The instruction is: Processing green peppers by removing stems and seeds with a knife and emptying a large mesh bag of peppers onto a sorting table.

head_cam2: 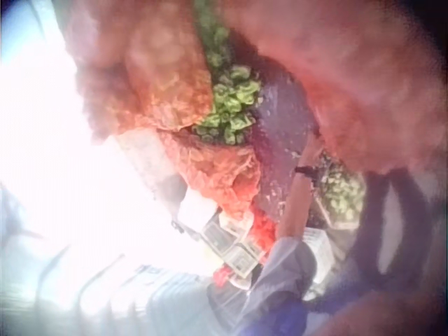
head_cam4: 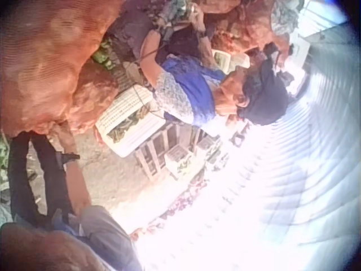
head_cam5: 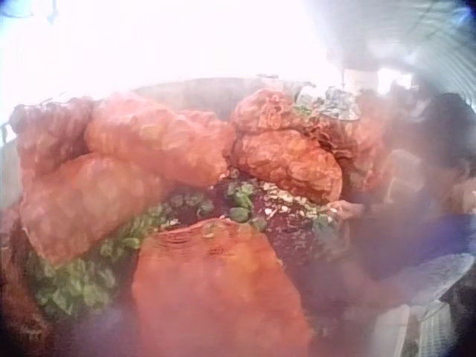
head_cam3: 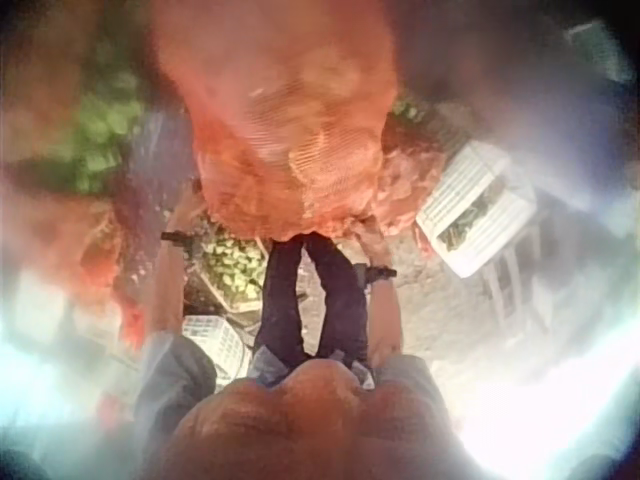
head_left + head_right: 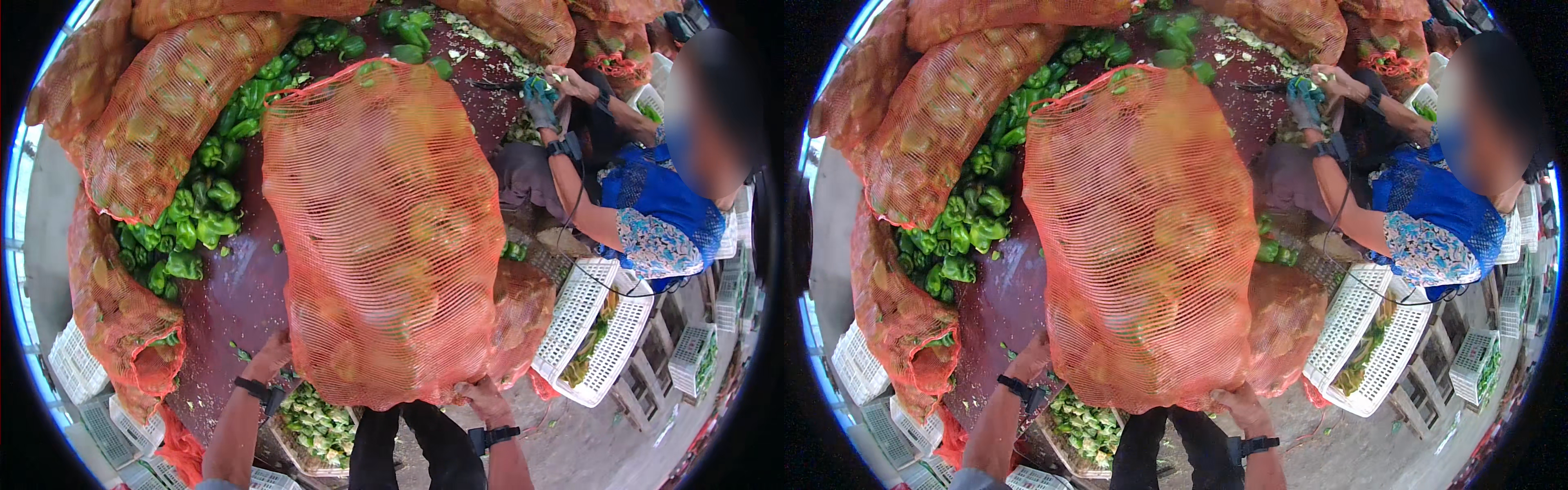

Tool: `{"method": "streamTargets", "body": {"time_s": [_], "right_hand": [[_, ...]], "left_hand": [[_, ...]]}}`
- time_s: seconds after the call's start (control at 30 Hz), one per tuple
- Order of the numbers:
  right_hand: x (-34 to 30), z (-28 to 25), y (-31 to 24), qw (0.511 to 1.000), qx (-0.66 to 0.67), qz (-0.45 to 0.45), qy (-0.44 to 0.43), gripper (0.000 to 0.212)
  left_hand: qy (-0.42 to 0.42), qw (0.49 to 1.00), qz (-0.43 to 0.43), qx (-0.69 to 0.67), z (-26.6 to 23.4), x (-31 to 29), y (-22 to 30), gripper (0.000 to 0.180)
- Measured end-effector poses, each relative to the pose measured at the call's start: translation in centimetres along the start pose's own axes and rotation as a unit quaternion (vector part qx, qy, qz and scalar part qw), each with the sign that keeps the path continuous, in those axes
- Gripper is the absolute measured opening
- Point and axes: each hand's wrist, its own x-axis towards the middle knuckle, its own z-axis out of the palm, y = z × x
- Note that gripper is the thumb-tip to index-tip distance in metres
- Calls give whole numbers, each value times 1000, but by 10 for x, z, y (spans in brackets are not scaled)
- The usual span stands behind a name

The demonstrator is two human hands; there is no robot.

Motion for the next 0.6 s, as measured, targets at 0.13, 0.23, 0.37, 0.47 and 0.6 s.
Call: {"method": "streamTargets", "body": {"time_s": [0.13, 0.23, 0.37, 0.47, 0.6], "right_hand": [[-5, 11, 2, 999, 19, -25, 18, 74], [4, 13, 16, 999, 14, -29, 32, 52], [17, -8, 35, 994, 68, -58, 60, 64], [20, -6, 36, 994, 91, -9, 60, 78], [2, -1, 9, 994, 98, -22, 39, 76]], "left_hand": [[-18, 997, -39, -59, 3, 1, 28, 58], [36, 988, -109, -101, -8, 12, 3, 52], [68, 977, -99, -178, 11, 7, -11, 41], [70, 985, -38, -155, 8, 4, -45, 34], [79, 967, -50, -239, 42, -30, -1, 21]]}}
